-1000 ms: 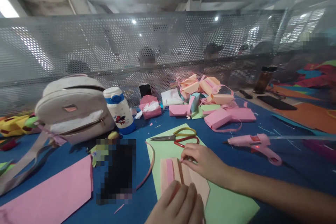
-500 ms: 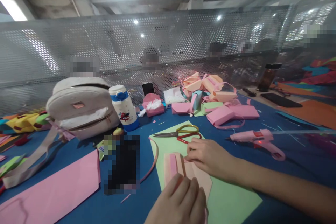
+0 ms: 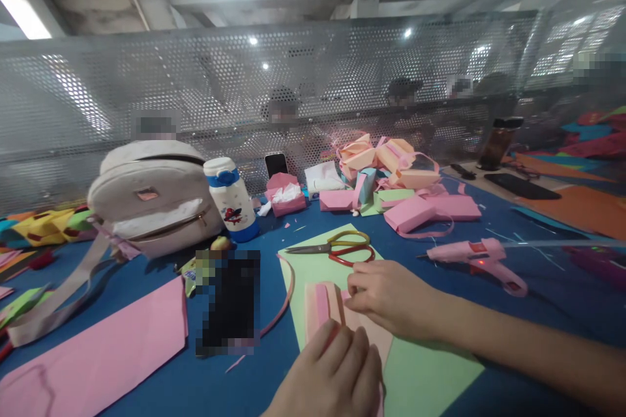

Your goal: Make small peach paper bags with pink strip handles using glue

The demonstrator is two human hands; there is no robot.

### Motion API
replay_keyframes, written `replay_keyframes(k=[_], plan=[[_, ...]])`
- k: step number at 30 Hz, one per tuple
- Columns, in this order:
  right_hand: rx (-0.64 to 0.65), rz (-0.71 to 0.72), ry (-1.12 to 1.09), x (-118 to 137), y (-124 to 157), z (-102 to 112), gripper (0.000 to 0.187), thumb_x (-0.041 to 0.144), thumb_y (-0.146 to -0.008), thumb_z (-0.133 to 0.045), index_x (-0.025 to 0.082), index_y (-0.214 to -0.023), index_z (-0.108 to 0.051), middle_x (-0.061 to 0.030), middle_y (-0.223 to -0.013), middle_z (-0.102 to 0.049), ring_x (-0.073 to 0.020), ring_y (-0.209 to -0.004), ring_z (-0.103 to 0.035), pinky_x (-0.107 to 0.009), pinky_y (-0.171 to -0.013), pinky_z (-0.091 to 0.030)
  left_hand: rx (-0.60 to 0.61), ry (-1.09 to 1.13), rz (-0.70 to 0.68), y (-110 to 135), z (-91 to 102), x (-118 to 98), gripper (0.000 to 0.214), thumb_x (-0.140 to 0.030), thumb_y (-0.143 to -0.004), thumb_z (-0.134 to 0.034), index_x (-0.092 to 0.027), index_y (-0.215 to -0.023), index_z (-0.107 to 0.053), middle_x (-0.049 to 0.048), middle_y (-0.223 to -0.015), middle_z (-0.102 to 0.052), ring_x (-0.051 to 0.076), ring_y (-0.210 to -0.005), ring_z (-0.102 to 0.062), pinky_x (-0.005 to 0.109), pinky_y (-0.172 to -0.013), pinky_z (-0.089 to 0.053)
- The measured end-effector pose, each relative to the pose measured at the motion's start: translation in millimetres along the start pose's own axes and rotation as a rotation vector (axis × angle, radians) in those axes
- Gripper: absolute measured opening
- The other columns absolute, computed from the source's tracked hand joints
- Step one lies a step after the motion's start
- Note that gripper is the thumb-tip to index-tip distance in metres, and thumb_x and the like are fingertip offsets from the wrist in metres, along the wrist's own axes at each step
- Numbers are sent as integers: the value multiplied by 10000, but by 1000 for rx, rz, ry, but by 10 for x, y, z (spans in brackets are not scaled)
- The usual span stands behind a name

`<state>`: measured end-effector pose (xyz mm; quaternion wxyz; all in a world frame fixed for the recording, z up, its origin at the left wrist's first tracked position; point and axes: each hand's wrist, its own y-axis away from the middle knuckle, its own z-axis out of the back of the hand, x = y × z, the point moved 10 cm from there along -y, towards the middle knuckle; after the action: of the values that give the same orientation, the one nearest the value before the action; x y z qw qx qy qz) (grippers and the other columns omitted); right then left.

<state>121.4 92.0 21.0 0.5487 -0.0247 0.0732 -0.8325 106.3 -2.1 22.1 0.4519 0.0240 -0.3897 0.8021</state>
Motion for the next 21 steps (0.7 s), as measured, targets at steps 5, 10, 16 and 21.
replay_keyframes(k=[5,10,16,21], plan=[[-59,-177,-102,-182,-9,-40,186,249,-969,-556,185,-922,-724,-56,-888,-689,-207,-853,-606,-304,-697,-386,2,-8,2,-1,13,1,185,-189,-947,-509,-122,-1002,-673,91,-934,-740,199,-792,-665,359,-812,-501],[-123,-339,-272,-388,-9,-116,97,256,-931,-632,186,-902,-691,-35,-921,-689,-188,-814,-629,-272,-669,-391,22,-9,5,-3,9,-3,194,-215,-956,-518,-126,-1032,-672,80,-962,-740,201,-827,-661,366,-848,-477],[-208,-443,-502,-536,-5,-178,152,243,-950,-598,189,-833,-679,-26,-855,-679,-197,-904,-611,-276,-751,-420,5,-33,8,4,55,14,284,-187,-992,-413,-117,-1042,-684,77,-1000,-744,200,-844,-646,363,-898,-440],[-213,-472,-609,-573,-17,-240,161,200,-935,-603,194,-796,-684,-12,-827,-666,-187,-886,-600,-286,-766,-420,1,-44,-5,16,69,17,327,-137,-993,-367,-119,-1036,-691,69,-1003,-739,195,-836,-635,367,-918,-408]])
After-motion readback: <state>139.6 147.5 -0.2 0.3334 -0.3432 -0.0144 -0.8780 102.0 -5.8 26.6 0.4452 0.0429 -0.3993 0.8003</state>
